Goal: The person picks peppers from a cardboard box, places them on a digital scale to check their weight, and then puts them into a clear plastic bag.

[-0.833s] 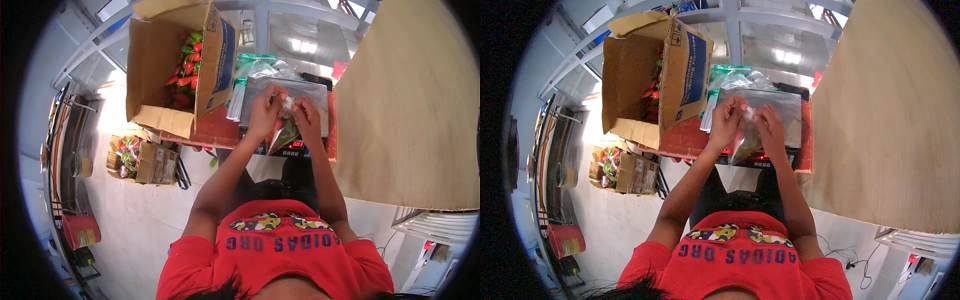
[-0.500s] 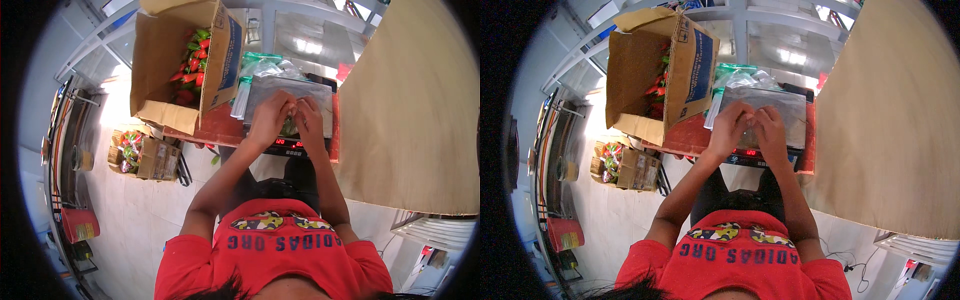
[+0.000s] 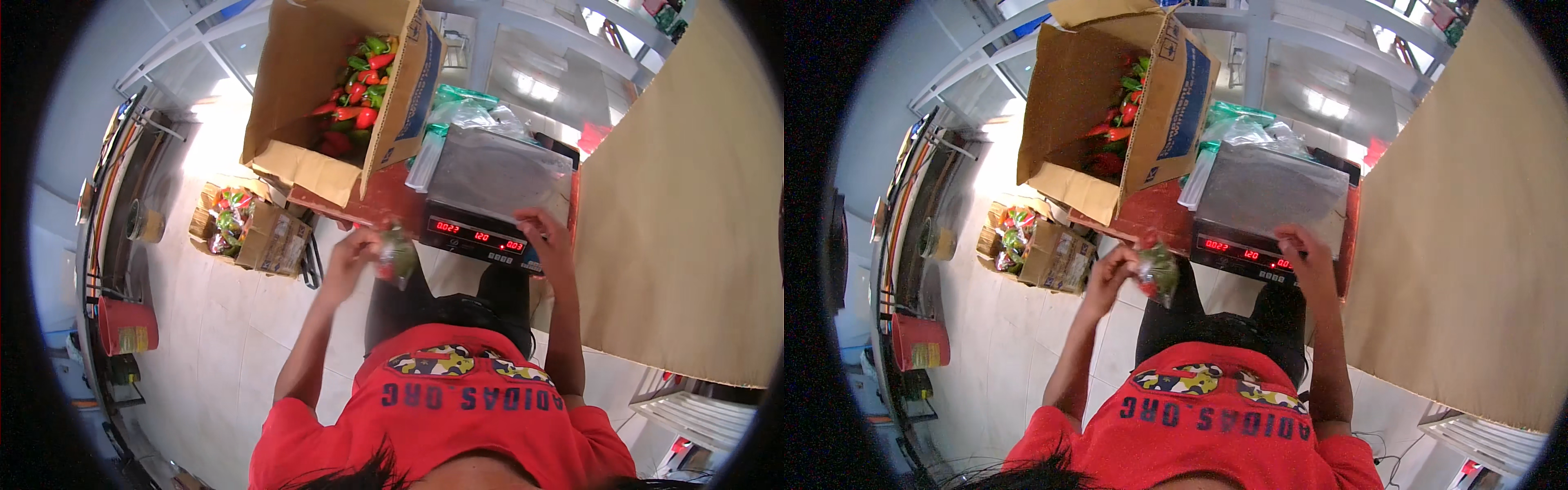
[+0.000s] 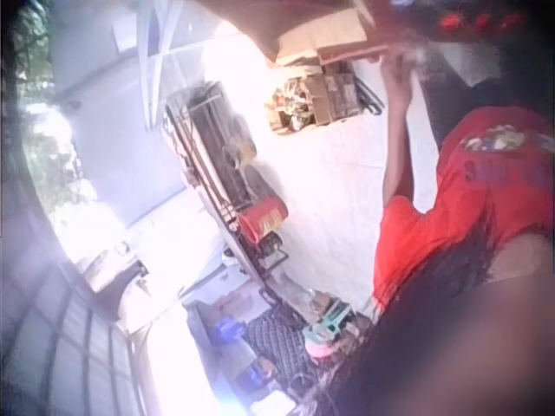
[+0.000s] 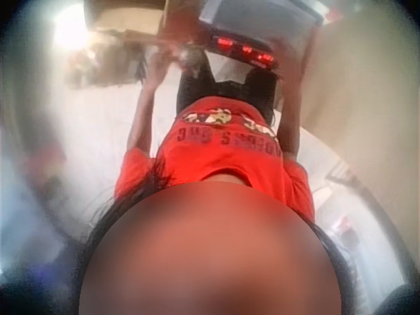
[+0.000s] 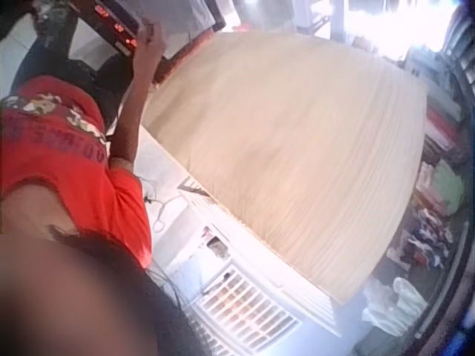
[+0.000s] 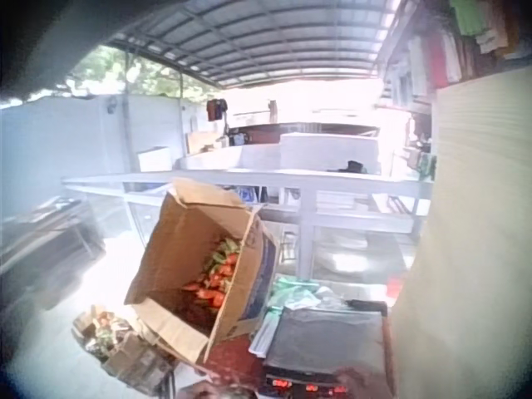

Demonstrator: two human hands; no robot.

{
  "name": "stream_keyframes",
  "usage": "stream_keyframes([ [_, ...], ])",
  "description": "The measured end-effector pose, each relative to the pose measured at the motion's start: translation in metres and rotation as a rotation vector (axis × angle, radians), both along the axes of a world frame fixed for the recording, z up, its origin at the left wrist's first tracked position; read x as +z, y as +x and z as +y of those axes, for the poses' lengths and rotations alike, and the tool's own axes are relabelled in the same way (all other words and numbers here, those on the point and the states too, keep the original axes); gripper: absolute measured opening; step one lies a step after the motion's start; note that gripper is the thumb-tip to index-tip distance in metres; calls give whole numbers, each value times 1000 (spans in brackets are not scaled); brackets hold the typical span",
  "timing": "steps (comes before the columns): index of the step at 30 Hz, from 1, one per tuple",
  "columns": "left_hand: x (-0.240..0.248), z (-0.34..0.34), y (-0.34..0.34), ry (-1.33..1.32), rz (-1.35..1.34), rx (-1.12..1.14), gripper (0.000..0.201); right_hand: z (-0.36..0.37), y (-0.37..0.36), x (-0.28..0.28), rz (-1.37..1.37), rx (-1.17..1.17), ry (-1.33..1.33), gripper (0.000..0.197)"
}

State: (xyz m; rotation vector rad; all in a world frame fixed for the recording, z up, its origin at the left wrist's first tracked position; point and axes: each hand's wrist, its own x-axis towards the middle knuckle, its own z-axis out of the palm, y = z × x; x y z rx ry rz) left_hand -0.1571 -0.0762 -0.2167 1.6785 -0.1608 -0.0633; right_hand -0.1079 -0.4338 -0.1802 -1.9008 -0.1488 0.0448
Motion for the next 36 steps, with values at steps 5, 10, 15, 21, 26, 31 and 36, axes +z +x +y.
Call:
stream_keyframes([
  [5, -87, 173, -5, -60, 155, 420, 10, -25, 5, -9, 14, -38, 107, 19],
  [10, -73, 348, -9, 512, -129, 955, 12, -21, 3, -5, 55, -71, 155, 19],
  [15, -76, 374, 27, 1041, -321, 1272, 21, -32, -1, -10, 33, -119, 135, 18],
  [21, -174, 334, 6, 775, 47, 701, 28, -30, 6, -16, 26, -63, 155, 18],
  [26, -208, 134, 3, 96, 341, 71, 18, -37, 7, -23, 26, -104, 126, 19],
  [31, -134, -1, 78, 604, 17, 88, 19, -41, 0, -22, 46, -136, 161, 19],
  [36, -148, -39, 156, 697, -268, 261, 31, -38, -5, -24, 87, -164, 207, 17],
])
